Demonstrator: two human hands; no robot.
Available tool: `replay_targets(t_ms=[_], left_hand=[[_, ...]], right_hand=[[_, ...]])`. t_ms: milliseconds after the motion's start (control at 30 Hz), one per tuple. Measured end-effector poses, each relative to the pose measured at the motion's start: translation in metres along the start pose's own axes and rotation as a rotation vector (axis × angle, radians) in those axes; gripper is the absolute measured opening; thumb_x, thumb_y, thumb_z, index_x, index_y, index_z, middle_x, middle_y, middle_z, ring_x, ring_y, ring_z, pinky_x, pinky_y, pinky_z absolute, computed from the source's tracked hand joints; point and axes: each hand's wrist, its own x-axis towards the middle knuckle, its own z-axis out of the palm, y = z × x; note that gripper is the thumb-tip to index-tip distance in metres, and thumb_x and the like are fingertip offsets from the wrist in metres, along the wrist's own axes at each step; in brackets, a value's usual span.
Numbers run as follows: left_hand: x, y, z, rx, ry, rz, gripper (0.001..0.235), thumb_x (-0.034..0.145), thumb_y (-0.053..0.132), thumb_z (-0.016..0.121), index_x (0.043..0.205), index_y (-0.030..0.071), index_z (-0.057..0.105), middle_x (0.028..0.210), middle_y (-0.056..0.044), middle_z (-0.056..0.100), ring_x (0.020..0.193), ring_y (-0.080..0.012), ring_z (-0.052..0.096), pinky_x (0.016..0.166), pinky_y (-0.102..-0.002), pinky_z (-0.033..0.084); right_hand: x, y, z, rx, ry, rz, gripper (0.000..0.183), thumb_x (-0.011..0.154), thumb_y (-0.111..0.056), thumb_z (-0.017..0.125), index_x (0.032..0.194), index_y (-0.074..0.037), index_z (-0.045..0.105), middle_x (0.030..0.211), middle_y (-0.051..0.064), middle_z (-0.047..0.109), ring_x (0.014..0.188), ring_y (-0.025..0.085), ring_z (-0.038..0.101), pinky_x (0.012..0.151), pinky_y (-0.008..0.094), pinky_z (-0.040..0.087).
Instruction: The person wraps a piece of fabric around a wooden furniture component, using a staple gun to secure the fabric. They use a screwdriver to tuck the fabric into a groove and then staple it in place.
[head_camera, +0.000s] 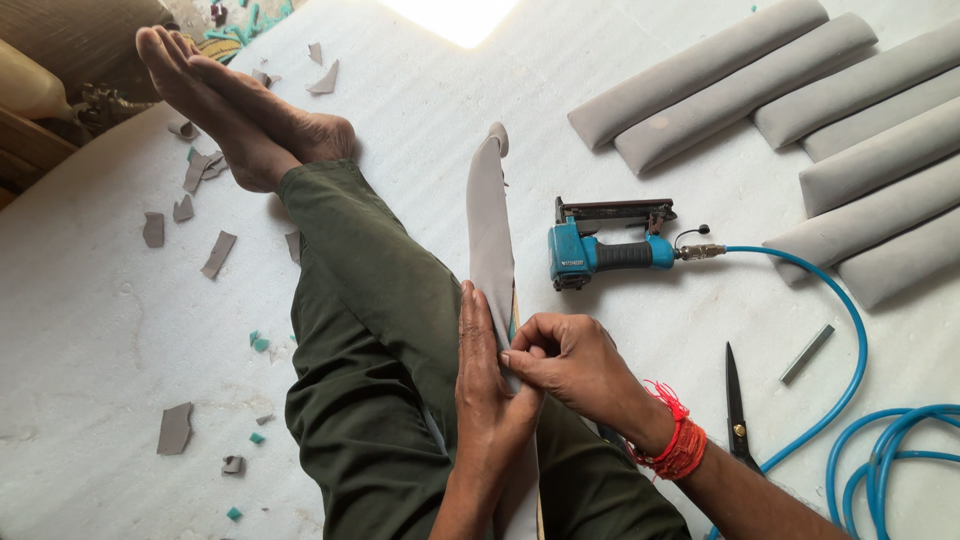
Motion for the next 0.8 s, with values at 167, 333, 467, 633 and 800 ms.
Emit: replay_targets(t_ms=[167, 333, 467, 633, 800], left_hand=[[0.002, 0.005, 0.003, -0.054, 0.002, -0.031, 0.094, 0.082, 0.003, 0.066, 0.159, -0.003, 0.014, 0.168, -0.029, 0.018, 0.154, -0.04, 0.028, 0.119, -0.049, 0.035], [0.003, 0.004, 0.003, -0.046, 0.008, 0.009, 0.102, 0.077, -0.001, 0.073, 0.159, -0.003, 0.012, 0.166, -0.031, 0.019, 0.153, -0.0431, 0.026, 0.114, -0.05, 0.036], [0.005, 0.001, 0.001, -0.038, -0.013, -0.03, 0.097, 0.079, 0.002, 0.068, 0.158, -0.004, 0.011, 0.166, -0.03, 0.017, 0.154, -0.0432, 0.024, 0.115, -0.05, 0.036], [0.003, 0.0, 0.002, 0.115, -0.025, 0.019, 0.1, 0.071, 0.004, 0.065, 0.157, -0.008, 0.015, 0.166, -0.032, 0.017, 0.155, -0.0455, 0.022, 0.122, -0.052, 0.029], [0.004, 0.012, 0.001, 0.146, -0.033, 0.054, 0.099, 0.072, 0.002, 0.064, 0.158, -0.009, 0.015, 0.167, -0.033, 0.015, 0.156, -0.0475, 0.016, 0.124, -0.053, 0.021]], right_hand=[[-0.008, -0.001, 0.008, -0.102, 0.148, -0.321, 0.012, 0.086, -0.01, 0.073, 0.081, -0.001, 0.067, 0.072, 0.001, 0.067, 0.064, 0.005, 0.067, 0.055, 0.023, 0.056], [-0.009, 0.002, 0.013, -0.008, 0.106, -0.193, 0.006, 0.085, -0.008, 0.074, 0.085, -0.003, 0.071, 0.073, 0.004, 0.073, 0.065, 0.006, 0.069, 0.057, 0.023, 0.057], [0.003, 0.001, 0.012, 0.366, 0.08, -0.108, 0.027, 0.085, -0.005, 0.077, 0.11, -0.001, 0.069, 0.091, 0.004, 0.071, 0.077, 0.004, 0.064, 0.068, 0.021, 0.058], [0.024, -0.001, 0.012, 0.538, 0.203, 0.002, 0.045, 0.083, -0.01, 0.075, 0.125, -0.002, 0.061, 0.087, 0.001, 0.076, 0.07, 0.004, 0.067, 0.059, 0.019, 0.055], [0.042, -0.004, 0.024, 0.325, 0.391, -0.185, 0.045, 0.086, -0.008, 0.077, 0.128, 0.001, 0.061, 0.079, 0.0, 0.066, 0.068, 0.004, 0.062, 0.058, 0.019, 0.054]])
